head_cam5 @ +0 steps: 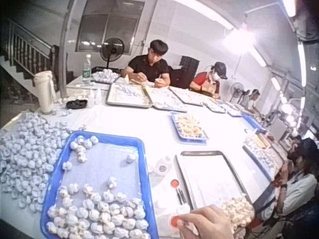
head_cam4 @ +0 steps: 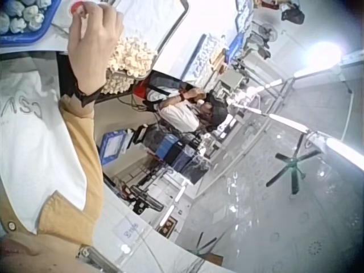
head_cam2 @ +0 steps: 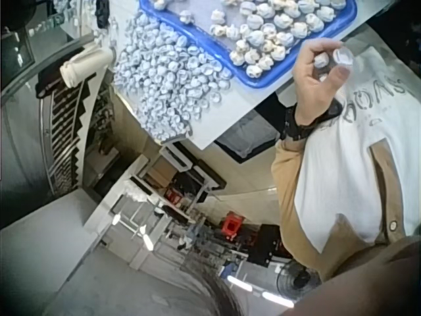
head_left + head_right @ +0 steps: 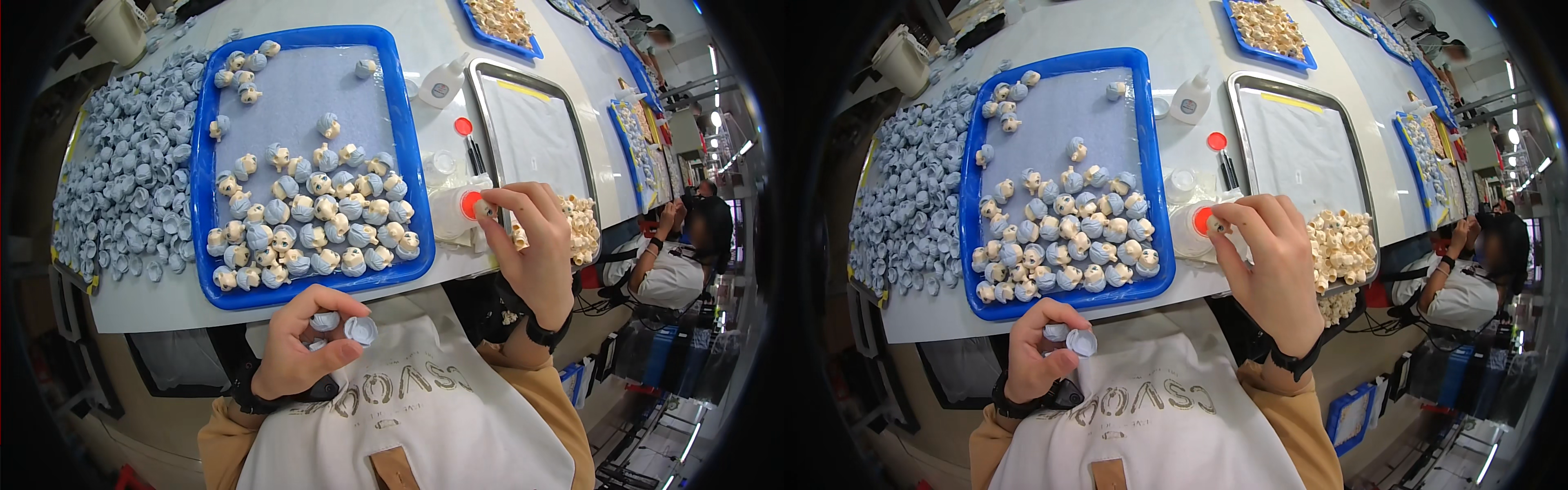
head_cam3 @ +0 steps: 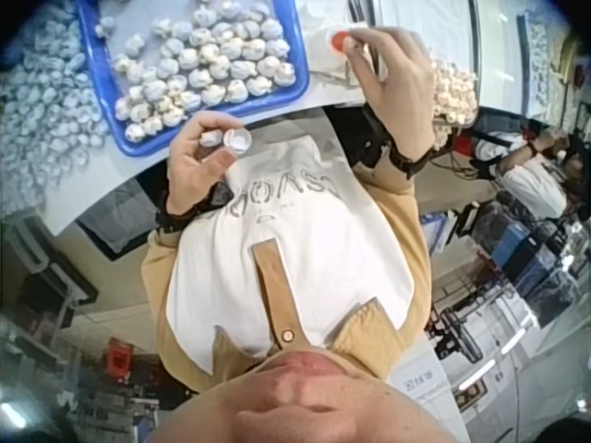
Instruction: The person repeatedly picks up small blue and beige plastic components from trays on a table. They insert the beige piece into the blue piece to form a small decorative unit and place the assembled item back onto the blue tray. The process is continuous and repetitive throughout the clip.
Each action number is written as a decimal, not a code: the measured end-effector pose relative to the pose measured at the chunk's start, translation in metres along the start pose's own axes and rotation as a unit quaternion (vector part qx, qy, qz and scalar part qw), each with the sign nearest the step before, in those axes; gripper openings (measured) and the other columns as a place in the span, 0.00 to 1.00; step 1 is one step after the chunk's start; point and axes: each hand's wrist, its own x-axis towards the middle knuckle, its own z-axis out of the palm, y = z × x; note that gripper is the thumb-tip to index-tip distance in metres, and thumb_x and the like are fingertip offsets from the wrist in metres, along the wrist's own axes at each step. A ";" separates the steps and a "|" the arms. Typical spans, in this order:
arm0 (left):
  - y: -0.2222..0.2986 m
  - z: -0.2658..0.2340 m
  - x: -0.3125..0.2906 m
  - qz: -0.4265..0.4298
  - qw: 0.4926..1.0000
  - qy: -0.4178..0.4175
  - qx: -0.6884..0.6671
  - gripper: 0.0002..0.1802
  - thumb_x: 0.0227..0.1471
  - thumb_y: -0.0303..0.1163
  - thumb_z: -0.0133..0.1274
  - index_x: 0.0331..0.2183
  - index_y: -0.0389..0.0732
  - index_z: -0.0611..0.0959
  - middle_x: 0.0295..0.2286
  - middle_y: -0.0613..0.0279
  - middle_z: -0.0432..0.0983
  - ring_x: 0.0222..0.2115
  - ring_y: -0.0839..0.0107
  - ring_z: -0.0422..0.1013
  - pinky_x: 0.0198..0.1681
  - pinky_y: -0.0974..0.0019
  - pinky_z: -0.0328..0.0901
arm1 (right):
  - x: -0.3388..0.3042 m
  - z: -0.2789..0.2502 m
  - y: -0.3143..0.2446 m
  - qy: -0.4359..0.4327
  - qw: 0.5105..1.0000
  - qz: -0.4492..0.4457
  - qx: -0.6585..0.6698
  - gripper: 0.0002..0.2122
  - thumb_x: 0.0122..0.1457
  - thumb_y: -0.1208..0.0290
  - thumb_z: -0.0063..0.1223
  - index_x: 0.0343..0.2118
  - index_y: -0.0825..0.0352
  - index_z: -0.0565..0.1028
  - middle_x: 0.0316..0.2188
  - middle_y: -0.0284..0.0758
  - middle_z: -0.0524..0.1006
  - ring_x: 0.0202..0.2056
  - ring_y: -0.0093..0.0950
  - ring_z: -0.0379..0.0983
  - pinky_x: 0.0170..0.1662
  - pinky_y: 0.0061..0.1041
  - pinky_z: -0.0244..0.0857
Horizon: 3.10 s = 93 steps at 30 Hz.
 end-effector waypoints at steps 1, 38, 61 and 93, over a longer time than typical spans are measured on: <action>0.002 0.001 0.000 -0.007 1.000 0.006 0.004 0.22 0.44 0.32 0.62 0.40 0.35 0.73 0.31 0.68 0.70 0.27 0.87 0.63 0.28 0.82 0.59 | -0.001 0.000 0.000 0.008 1.000 0.001 0.004 0.08 0.44 0.80 0.57 0.30 0.68 0.74 0.27 0.35 0.73 0.31 0.34 0.68 0.35 0.29 0.61; 0.013 0.012 0.001 -0.056 0.998 0.024 0.026 0.26 0.57 0.36 0.46 0.53 0.33 0.61 0.33 0.60 0.75 0.26 0.86 0.63 0.28 0.81 0.58 | -0.023 0.050 -0.070 -0.039 0.967 -0.172 0.182 0.18 0.40 0.63 0.61 0.33 0.67 0.72 0.27 0.31 0.70 0.26 0.28 0.65 0.30 0.25 0.57; 0.051 -0.059 0.013 -0.003 0.764 0.338 0.550 0.18 0.51 0.25 0.51 0.46 0.36 0.73 0.19 0.75 0.56 0.21 0.84 0.53 0.24 0.79 0.52 | -0.073 -0.038 0.038 -0.082 0.970 0.229 -0.029 0.13 0.45 0.76 0.58 0.37 0.68 0.74 0.31 0.39 0.73 0.34 0.39 0.70 0.37 0.31 0.65; 0.009 0.003 0.005 -0.043 0.995 -0.055 0.068 0.15 0.56 0.33 0.41 0.42 0.35 0.74 0.23 0.67 0.69 0.19 0.83 0.59 0.22 0.77 0.55 | -0.028 0.041 -0.064 -0.051 0.953 -0.141 0.262 0.22 0.41 0.79 0.60 0.44 0.70 0.72 0.30 0.35 0.70 0.26 0.29 0.69 0.27 0.24 0.65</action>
